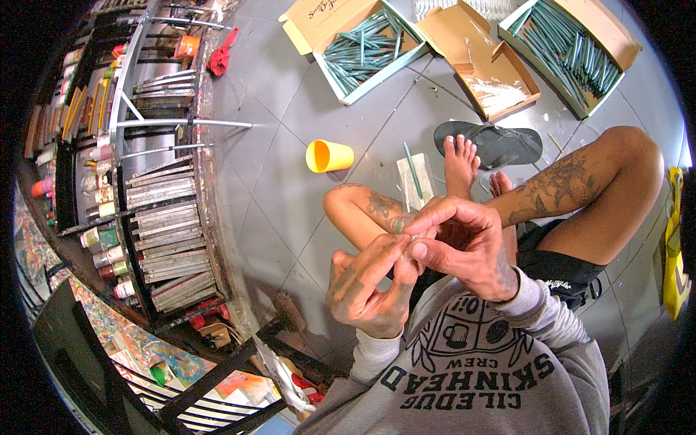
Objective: The person is sitting cross-legged on the floor and assembling pens by inserting white components into blue tubes and attaching caps before placing them into boxes.
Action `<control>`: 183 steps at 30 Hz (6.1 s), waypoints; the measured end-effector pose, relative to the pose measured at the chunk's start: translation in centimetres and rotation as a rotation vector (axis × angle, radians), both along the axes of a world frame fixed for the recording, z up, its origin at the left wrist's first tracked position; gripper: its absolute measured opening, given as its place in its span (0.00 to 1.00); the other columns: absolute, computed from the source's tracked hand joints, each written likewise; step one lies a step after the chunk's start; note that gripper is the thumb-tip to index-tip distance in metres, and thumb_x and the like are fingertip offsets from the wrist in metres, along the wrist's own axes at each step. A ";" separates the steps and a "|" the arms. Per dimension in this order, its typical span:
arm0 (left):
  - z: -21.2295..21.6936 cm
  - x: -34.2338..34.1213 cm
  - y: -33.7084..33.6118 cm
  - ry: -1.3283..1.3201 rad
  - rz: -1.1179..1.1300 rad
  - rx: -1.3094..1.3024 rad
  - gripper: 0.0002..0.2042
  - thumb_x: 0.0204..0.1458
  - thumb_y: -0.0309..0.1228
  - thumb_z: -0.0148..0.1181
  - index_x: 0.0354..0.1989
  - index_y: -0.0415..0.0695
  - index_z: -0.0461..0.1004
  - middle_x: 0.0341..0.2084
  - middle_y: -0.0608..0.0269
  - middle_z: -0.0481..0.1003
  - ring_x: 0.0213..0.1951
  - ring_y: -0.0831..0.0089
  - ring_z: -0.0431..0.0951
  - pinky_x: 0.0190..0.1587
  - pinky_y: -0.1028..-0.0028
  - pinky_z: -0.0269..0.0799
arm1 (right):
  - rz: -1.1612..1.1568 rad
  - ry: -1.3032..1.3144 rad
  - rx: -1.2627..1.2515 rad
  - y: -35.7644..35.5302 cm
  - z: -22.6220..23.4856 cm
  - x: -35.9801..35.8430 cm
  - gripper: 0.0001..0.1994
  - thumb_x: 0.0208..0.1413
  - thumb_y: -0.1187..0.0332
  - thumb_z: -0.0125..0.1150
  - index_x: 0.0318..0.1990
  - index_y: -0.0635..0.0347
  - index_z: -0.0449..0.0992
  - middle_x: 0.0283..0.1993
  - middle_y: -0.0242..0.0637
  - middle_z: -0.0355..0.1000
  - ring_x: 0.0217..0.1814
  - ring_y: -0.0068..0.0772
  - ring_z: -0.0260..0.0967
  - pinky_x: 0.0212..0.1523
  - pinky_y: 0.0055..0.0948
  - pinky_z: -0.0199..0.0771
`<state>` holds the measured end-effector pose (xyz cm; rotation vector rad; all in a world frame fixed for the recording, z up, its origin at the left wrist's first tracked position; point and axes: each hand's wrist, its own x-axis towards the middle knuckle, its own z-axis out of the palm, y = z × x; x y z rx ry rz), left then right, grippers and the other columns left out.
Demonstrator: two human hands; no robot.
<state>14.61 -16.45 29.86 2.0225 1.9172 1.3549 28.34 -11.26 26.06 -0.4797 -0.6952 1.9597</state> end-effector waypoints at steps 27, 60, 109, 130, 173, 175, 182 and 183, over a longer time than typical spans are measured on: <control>0.0 0.0 0.0 0.199 0.078 0.056 0.16 0.41 0.23 0.75 0.42 0.49 0.84 0.33 0.68 0.85 0.24 0.85 0.76 0.32 0.78 0.59 | 0.017 0.065 0.017 -0.2 -0.5 -0.5 0.11 0.61 0.74 0.63 0.50 0.66 0.79 0.44 0.38 0.75 0.36 0.22 0.73 0.33 0.22 0.74; -0.2 -0.5 -0.3 0.209 0.036 0.079 0.17 0.42 0.24 0.75 0.44 0.48 0.84 0.35 0.66 0.85 0.27 0.85 0.79 0.32 0.78 0.58 | -0.060 0.062 0.017 -0.6 -0.2 -1.1 0.10 0.60 0.75 0.64 0.48 0.65 0.80 0.41 0.38 0.75 0.33 0.20 0.71 0.29 0.20 0.72; 0.8 -0.4 1.0 -0.617 -0.134 -0.159 0.06 0.53 0.22 0.67 0.38 0.39 0.79 0.39 0.65 0.75 0.23 0.91 0.58 0.24 0.86 0.51 | -0.330 -0.323 0.248 -0.9 0.8 -0.7 0.07 0.51 0.77 0.68 0.39 0.65 0.82 0.35 0.41 0.79 0.33 0.29 0.75 0.34 0.26 0.73; 6.6 -5.3 3.6 0.050 -0.360 -0.389 0.07 0.50 0.31 0.71 0.35 0.43 0.85 0.25 0.67 0.83 0.21 0.76 0.72 0.28 0.76 0.65 | 0.094 -0.481 0.752 4.5 3.5 2.4 0.03 0.54 0.77 0.65 0.36 0.66 0.80 0.32 0.36 0.78 0.33 0.22 0.74 0.35 0.22 0.72; 3.7 -1.0 3.0 -0.052 -0.129 -0.215 0.09 0.46 0.25 0.73 0.37 0.44 0.85 0.32 0.66 0.84 0.29 0.78 0.78 0.34 0.77 0.68 | -0.296 -0.195 0.194 0.9 0.5 -0.9 0.04 0.56 0.82 0.60 0.39 0.70 0.76 0.40 0.38 0.75 0.39 0.24 0.73 0.41 0.23 0.75; 3.5 -1.1 3.3 -0.097 -0.145 -0.207 0.09 0.45 0.25 0.74 0.37 0.43 0.85 0.30 0.65 0.83 0.28 0.78 0.77 0.33 0.77 0.66 | -0.344 -0.266 0.272 1.1 0.4 -0.8 0.04 0.54 0.82 0.61 0.37 0.70 0.76 0.38 0.39 0.75 0.39 0.25 0.74 0.40 0.23 0.74; 3.6 -0.4 3.5 -0.170 -0.093 -0.268 0.08 0.45 0.24 0.73 0.35 0.41 0.84 0.27 0.66 0.82 0.23 0.82 0.71 0.28 0.81 0.61 | -0.462 -0.409 0.506 1.9 -0.1 -0.5 0.05 0.49 0.83 0.63 0.34 0.70 0.77 0.35 0.40 0.75 0.36 0.28 0.74 0.37 0.25 0.74; 3.3 -0.4 3.6 -0.207 -0.103 -0.264 0.07 0.46 0.24 0.72 0.34 0.41 0.84 0.27 0.66 0.82 0.24 0.83 0.70 0.28 0.82 0.60 | -0.452 -0.387 0.481 1.8 -0.1 -0.5 0.05 0.49 0.83 0.63 0.34 0.69 0.76 0.35 0.40 0.75 0.36 0.27 0.73 0.38 0.25 0.74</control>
